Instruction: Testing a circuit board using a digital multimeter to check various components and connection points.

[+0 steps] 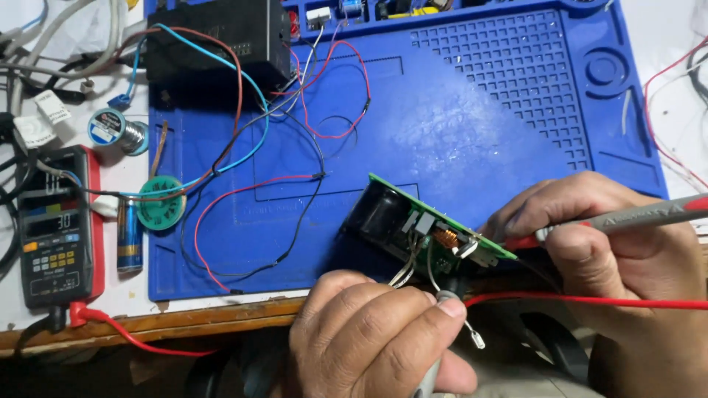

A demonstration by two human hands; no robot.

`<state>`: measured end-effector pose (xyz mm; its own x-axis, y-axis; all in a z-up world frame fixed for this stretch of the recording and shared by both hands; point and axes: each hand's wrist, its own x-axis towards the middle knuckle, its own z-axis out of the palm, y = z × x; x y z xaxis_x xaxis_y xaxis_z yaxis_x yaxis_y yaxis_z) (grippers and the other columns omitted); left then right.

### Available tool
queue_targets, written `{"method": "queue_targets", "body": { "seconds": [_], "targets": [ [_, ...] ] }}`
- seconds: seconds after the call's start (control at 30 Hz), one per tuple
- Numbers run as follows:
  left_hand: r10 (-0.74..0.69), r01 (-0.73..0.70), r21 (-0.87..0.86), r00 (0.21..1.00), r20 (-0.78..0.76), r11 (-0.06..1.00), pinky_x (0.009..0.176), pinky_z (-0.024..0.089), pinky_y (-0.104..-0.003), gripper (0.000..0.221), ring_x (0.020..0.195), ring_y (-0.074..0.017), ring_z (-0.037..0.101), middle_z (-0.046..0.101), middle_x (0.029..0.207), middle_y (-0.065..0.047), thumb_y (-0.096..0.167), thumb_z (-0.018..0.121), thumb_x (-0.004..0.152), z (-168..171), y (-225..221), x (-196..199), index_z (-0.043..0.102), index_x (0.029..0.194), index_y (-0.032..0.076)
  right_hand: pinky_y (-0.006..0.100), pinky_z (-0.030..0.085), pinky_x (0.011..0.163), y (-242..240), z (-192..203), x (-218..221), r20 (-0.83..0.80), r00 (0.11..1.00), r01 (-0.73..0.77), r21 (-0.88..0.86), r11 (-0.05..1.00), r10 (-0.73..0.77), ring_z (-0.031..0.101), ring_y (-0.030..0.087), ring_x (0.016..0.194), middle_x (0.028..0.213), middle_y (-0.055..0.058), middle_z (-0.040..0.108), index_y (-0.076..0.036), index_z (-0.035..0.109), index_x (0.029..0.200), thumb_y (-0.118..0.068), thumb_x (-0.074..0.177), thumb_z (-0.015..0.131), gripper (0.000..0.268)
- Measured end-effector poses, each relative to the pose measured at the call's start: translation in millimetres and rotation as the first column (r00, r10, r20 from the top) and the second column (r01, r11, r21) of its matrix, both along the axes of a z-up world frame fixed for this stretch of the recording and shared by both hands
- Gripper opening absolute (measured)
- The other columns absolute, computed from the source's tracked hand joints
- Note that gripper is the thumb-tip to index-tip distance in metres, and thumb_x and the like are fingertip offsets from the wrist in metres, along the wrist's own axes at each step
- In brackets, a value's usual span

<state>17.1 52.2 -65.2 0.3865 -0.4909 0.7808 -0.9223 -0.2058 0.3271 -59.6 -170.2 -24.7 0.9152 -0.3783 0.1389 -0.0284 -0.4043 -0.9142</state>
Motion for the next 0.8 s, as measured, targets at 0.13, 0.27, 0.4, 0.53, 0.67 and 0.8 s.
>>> {"method": "queue_targets", "body": {
  "seconds": [0.13, 0.27, 0.4, 0.53, 0.67, 0.8],
  "targets": [
    [0.078, -0.078, -0.093, 0.997, -0.006, 0.993, 0.068, 0.06, -0.032, 0.038, 0.078, -0.0081, 0.076, 0.077, 0.1, 0.006, 0.044, 0.045, 0.131, -14, -12, -1, 0.074, 0.123, 0.02, 0.042, 0.081, 0.091, -7, -9, -1, 0.078, 0.996, -0.042, 0.027, 0.999, 0.04, 0.091, 0.031, 0.094, 0.096, 0.017, 0.079, 0.001, 0.072, 0.103, -0.037, 0.116, 0.055, 0.043],
    [0.058, -0.053, -0.099, 0.997, 0.043, 0.994, 0.067, 0.059, -0.029, 0.037, 0.075, -0.0069, 0.075, 0.077, 0.101, 0.008, 0.045, 0.046, 0.131, -26, -7, 5, 0.074, 0.124, 0.022, 0.039, 0.081, 0.086, -9, -13, -2, 0.08, 0.996, -0.045, 0.016, 0.999, 0.044, 0.096, 0.033, 0.094, 0.098, 0.017, 0.081, 0.001, 0.073, 0.102, -0.037, 0.116, 0.054, 0.044],
    [0.072, -0.073, -0.107, 0.997, -0.005, 0.992, 0.066, 0.059, -0.03, 0.036, 0.073, -0.0083, 0.075, 0.078, 0.101, 0.007, 0.043, 0.047, 0.13, -25, -8, 0, 0.075, 0.123, 0.022, 0.04, 0.083, 0.089, -10, -16, -1, 0.093, 0.994, -0.062, 0.007, 0.998, 0.061, 0.092, 0.031, 0.094, 0.097, 0.015, 0.078, 0.001, 0.072, 0.103, -0.036, 0.117, 0.053, 0.044],
    [0.098, -0.1, -0.098, 0.995, -0.029, 0.99, 0.065, 0.059, -0.031, 0.036, 0.071, -0.0084, 0.073, 0.077, 0.1, 0.007, 0.041, 0.046, 0.128, -24, -9, -1, 0.076, 0.12, 0.023, 0.041, 0.084, 0.089, -12, -15, 1, 0.09, 0.991, -0.102, 0.04, 0.994, 0.098, 0.093, 0.031, 0.091, 0.094, 0.018, 0.082, 0.001, 0.07, 0.106, -0.038, 0.118, 0.052, 0.045],
    [0.117, -0.121, -0.094, 0.992, -0.053, 0.988, 0.064, 0.058, -0.031, 0.037, 0.07, -0.0082, 0.072, 0.076, 0.098, 0.007, 0.041, 0.044, 0.129, -21, -12, -3, 0.075, 0.118, 0.023, 0.039, 0.084, 0.083, -16, -18, 2, 0.124, 0.98, -0.168, 0.12, 0.978, 0.153, 0.096, 0.031, 0.088, 0.097, 0.019, 0.084, -0.001, 0.071, 0.108, -0.039, 0.118, 0.055, 0.043],
    [0.059, -0.061, -0.04, 0.997, -0.047, 0.997, 0.067, 0.06, -0.031, 0.038, 0.074, -0.0088, 0.074, 0.076, 0.104, 0.007, 0.044, 0.044, 0.131, -21, -6, -1, 0.074, 0.123, 0.022, 0.038, 0.084, 0.087, -13, -15, 2, 0.082, 0.992, -0.103, 0.065, 0.993, 0.097, 0.096, 0.031, 0.093, 0.097, 0.018, 0.084, 0.001, 0.072, 0.106, -0.037, 0.118, 0.052, 0.044]
  ]
}}
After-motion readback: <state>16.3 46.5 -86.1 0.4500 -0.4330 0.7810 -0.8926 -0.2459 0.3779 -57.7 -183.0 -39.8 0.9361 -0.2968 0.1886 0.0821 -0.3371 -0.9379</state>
